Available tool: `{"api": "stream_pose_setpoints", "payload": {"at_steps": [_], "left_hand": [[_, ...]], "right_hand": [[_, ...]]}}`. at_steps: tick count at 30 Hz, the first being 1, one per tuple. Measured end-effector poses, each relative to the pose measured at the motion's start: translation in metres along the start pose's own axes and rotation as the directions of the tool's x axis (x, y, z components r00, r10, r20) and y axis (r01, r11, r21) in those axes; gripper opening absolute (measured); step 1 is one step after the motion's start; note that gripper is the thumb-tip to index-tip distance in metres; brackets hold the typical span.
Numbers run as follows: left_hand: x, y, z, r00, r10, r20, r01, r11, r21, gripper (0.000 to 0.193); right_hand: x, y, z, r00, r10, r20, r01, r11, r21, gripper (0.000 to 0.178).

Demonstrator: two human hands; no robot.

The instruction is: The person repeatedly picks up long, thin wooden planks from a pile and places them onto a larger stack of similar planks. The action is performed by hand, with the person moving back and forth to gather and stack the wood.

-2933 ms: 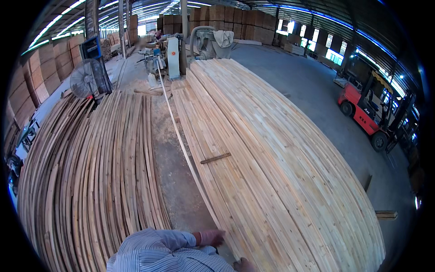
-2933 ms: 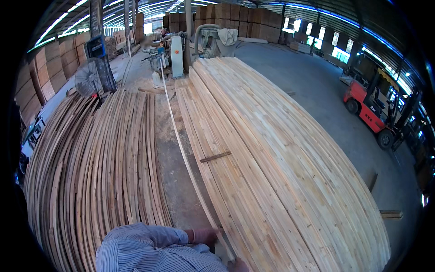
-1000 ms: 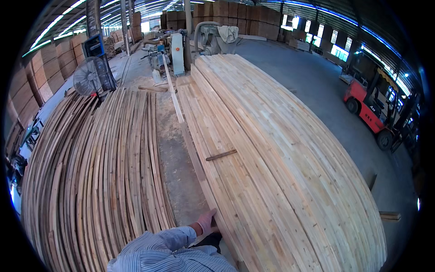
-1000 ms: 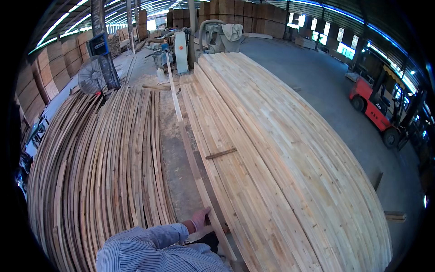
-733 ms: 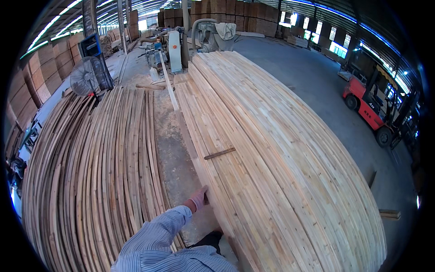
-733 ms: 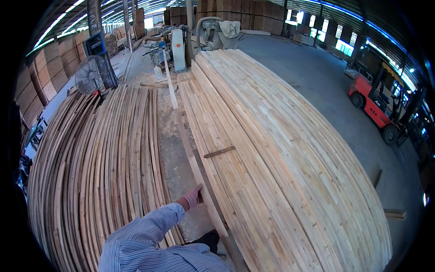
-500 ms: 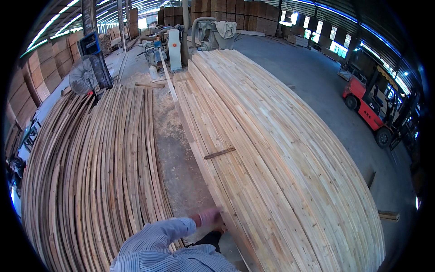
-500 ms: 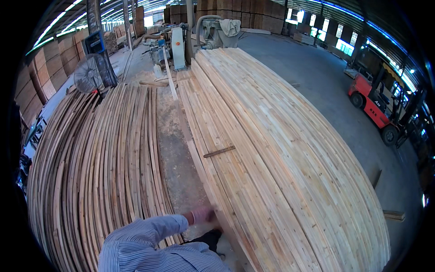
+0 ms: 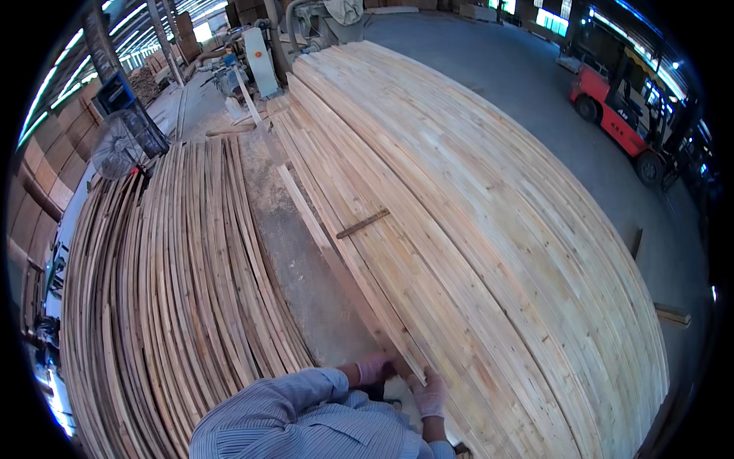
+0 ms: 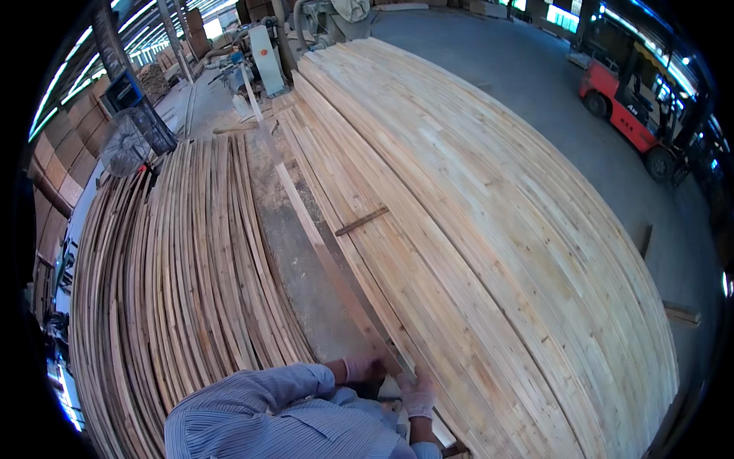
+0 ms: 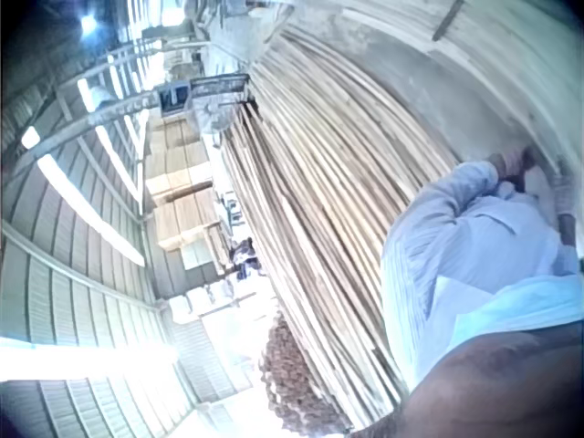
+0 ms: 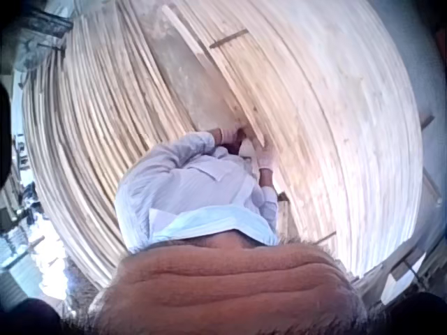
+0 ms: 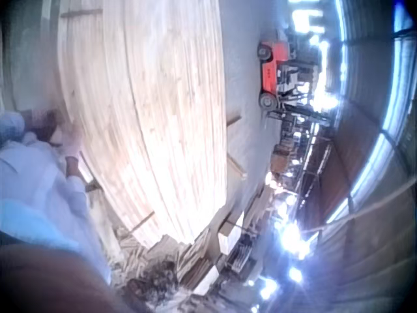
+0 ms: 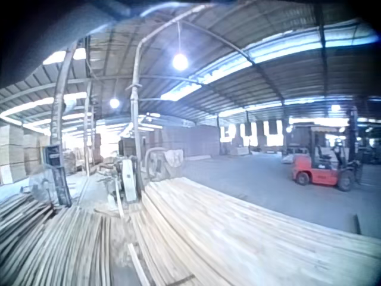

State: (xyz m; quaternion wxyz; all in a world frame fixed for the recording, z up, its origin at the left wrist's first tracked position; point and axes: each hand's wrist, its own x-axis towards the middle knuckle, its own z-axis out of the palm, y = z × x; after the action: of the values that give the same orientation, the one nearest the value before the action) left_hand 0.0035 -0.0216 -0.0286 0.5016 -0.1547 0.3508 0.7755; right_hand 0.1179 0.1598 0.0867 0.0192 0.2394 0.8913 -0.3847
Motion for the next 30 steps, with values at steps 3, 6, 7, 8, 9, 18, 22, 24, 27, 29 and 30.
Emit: {"api": "stream_pose_setpoints", "payload": {"at_steps": [3, 6, 7, 8, 9, 18, 22, 24, 27, 29, 30], "left_hand": [[-0.001, 0.063, 0.002, 0.971, -0.053, -0.235, 0.034, 0.996, -0.085, 0.037], [0.005, 0.113, -0.021, 0.924, 0.068, -0.376, -0.132, 0.980, -0.149, 0.046], [0.012, 0.126, -0.038, 0.937, 0.090, -0.337, -0.156, 0.973, -0.172, 0.047], [0.016, 0.138, -0.063, 0.948, 0.113, -0.297, -0.178, 0.963, -0.201, 0.048], [0.012, 0.145, -0.114, 0.909, 0.259, -0.328, -0.216, 0.963, 0.162, 0.047], [0.002, 0.181, -0.043, 0.890, 0.034, -0.454, -0.088, 0.991, -0.099, 0.033], [-0.021, 0.167, -0.059, 0.792, 0.034, -0.610, -0.071, 0.997, -0.036, 0.028], [-0.035, 0.151, -0.075, 0.773, 0.008, -0.634, -0.049, 0.998, -0.047, 0.029], [-0.046, 0.128, -0.100, 0.853, 0.015, -0.522, 0.009, 0.999, 0.042, 0.029], [-0.050, 0.099, -0.174, 0.969, 0.236, -0.076, -0.144, 0.786, 0.602, 0.026], [-0.051, 0.082, -0.233, 0.846, 0.385, 0.368, -0.484, 0.267, 0.833, 0.025]], "right_hand": [[0.021, 0.072, 0.007, 0.973, 0.025, -0.230, -0.014, 0.999, 0.049, 0.049], [0.046, 0.128, -0.040, 0.935, -0.055, -0.351, -0.016, 0.980, -0.198, 0.049], [0.052, 0.145, -0.055, 0.922, -0.062, -0.383, -0.051, 0.959, -0.278, 0.050], [0.061, 0.143, -0.076, 0.924, -0.007, -0.382, -0.124, 0.941, -0.316, 0.051], [0.081, 0.128, -0.101, 0.924, 0.035, -0.380, -0.182, 0.916, -0.357, 0.053], [0.172, 0.198, -0.155, 0.917, 0.056, -0.395, -0.348, 0.599, -0.721, 0.061], [0.190, 0.206, -0.162, 0.913, 0.333, -0.236, -0.397, 0.599, -0.696, 0.057], [0.193, 0.206, -0.163, 0.918, 0.319, -0.236, -0.388, 0.599, -0.700, 0.053], [0.196, 0.213, -0.171, 0.882, 0.402, -0.247, -0.453, 0.577, -0.680, 0.046], [0.197, 0.207, -0.181, 0.887, 0.402, -0.228, -0.441, 0.588, -0.678, 0.040], [0.197, 0.194, -0.190, 0.913, 0.352, -0.208, -0.392, 0.611, -0.688, 0.038]]}}
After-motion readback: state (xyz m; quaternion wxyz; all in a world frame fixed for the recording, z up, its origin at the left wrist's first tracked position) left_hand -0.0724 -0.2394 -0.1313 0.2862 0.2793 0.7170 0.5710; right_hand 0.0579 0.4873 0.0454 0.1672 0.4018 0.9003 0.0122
